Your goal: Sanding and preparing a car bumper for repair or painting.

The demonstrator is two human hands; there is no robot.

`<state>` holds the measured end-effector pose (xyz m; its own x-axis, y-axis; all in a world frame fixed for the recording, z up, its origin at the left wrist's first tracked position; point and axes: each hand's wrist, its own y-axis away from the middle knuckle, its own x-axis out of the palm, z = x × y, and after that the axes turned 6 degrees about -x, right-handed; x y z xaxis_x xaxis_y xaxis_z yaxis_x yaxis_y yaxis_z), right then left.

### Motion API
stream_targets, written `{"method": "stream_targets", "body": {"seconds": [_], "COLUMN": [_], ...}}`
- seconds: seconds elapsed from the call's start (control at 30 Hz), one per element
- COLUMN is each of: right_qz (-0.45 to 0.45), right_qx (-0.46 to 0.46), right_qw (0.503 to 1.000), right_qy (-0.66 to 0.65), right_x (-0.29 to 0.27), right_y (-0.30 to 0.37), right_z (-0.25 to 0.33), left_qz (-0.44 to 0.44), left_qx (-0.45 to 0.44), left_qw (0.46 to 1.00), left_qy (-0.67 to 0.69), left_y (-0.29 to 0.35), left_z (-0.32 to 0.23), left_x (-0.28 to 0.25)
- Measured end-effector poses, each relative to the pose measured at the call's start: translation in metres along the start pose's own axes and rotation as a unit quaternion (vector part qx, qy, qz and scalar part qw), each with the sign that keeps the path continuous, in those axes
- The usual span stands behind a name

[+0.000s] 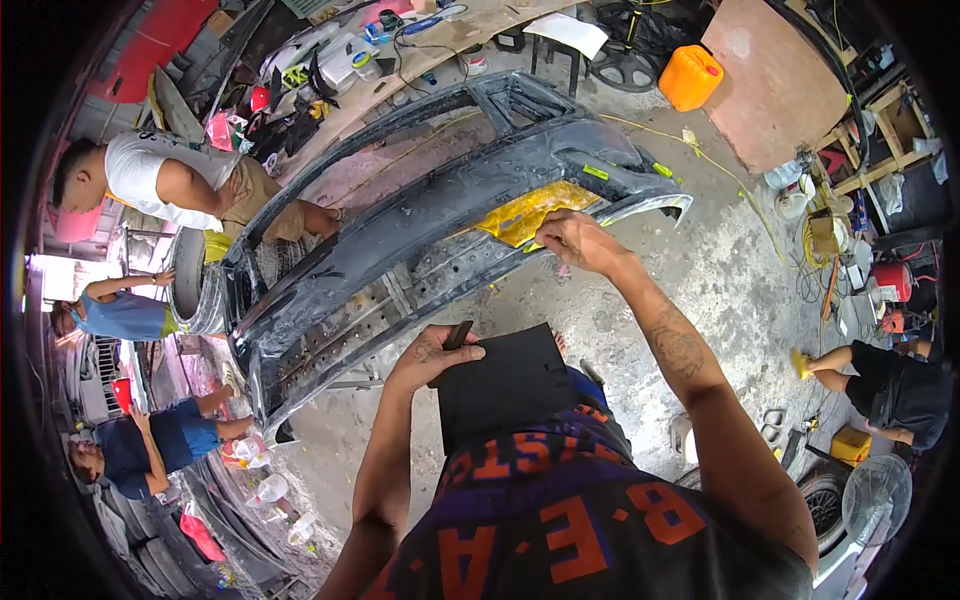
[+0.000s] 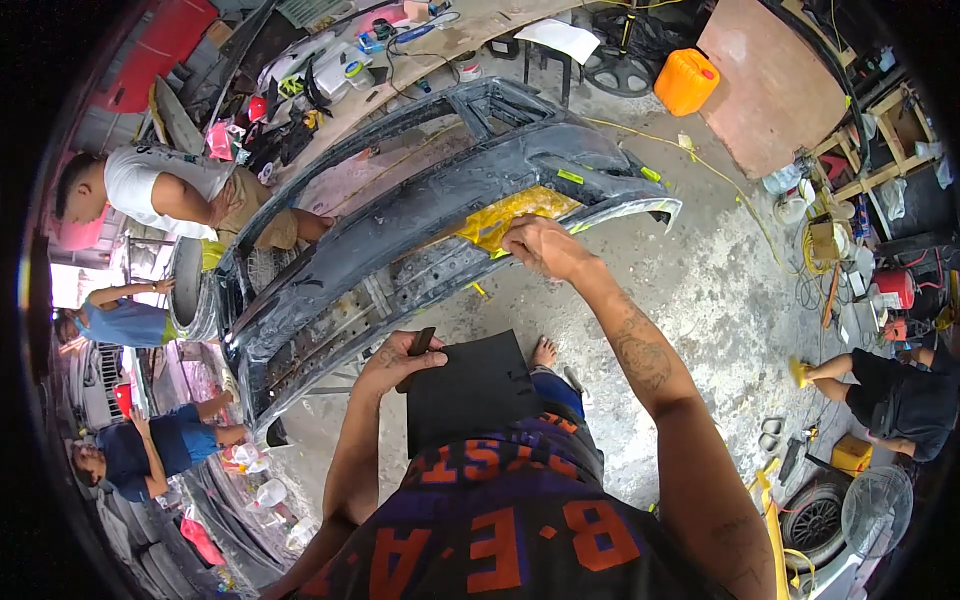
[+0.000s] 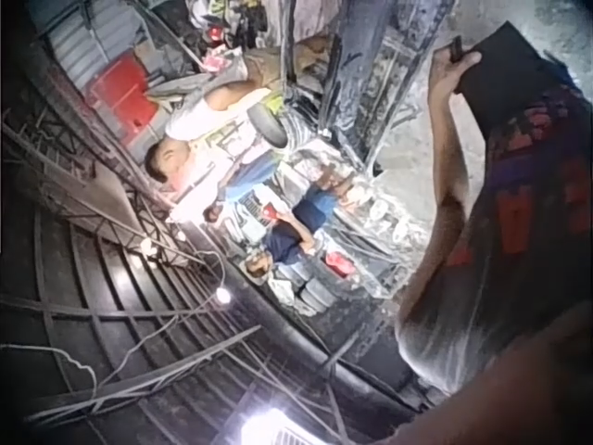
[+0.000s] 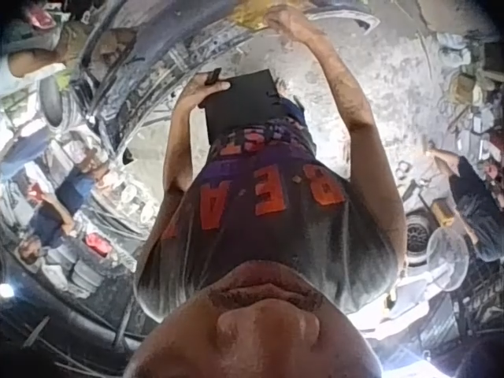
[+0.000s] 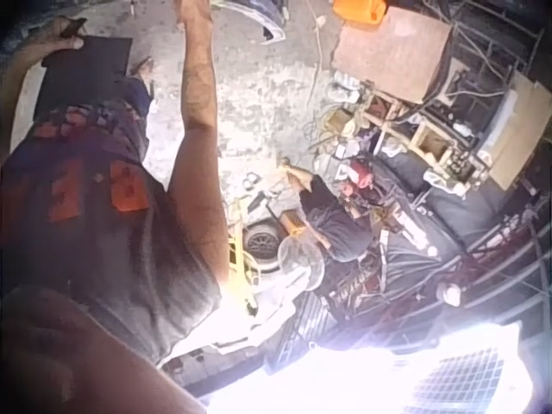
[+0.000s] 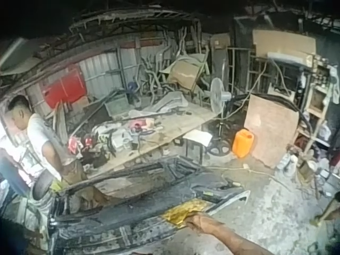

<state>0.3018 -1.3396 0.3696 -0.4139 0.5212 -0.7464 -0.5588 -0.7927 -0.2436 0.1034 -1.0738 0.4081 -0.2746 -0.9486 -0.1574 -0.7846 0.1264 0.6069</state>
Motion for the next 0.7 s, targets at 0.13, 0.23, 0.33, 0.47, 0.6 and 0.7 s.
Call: {"method": "stream_targets", "body": {"seconds": [0.13,0.23,0.33,0.47,0.6,0.7], "right_qz": [0.003,-0.017,-0.036,-0.101,-0.211,-0.275], "right_qx": [0.020,0.043,0.056,0.092,0.199,0.227], "right_qw": [0.999,0.997,0.995,0.983,0.908,0.854], "right_qy": [-0.030,-0.057,-0.069,-0.125,-0.303,-0.380], "right_x": [-0.002,0.003,0.006,0.014,-0.004,-0.012], "right_y": [-0.002,-0.004,-0.005,-0.001,0.011,0.048], "right_z": [-0.004,-0.005,-0.005,-0.029,-0.036,-0.026], "left_qz": [0.011,0.015,-0.006,0.007,-0.003,-0.016], "left_qx": [-0.042,-0.057,-0.004,-0.033,-0.038,-0.060], "left_qw": [0.999,0.998,1.000,0.999,0.999,0.998], "left_qy": [-0.018,-0.008,0.016,0.005,-0.008,0.003], "left_y": [0.001,-0.002,-0.002,-0.005,-0.003,0.002], "left_z": [-0.014,-0.004,0.003,-0.007,-0.014,-0.017], "left_x": [-0.001,-0.003,-0.002,-0.004,-0.006,-0.008]}}
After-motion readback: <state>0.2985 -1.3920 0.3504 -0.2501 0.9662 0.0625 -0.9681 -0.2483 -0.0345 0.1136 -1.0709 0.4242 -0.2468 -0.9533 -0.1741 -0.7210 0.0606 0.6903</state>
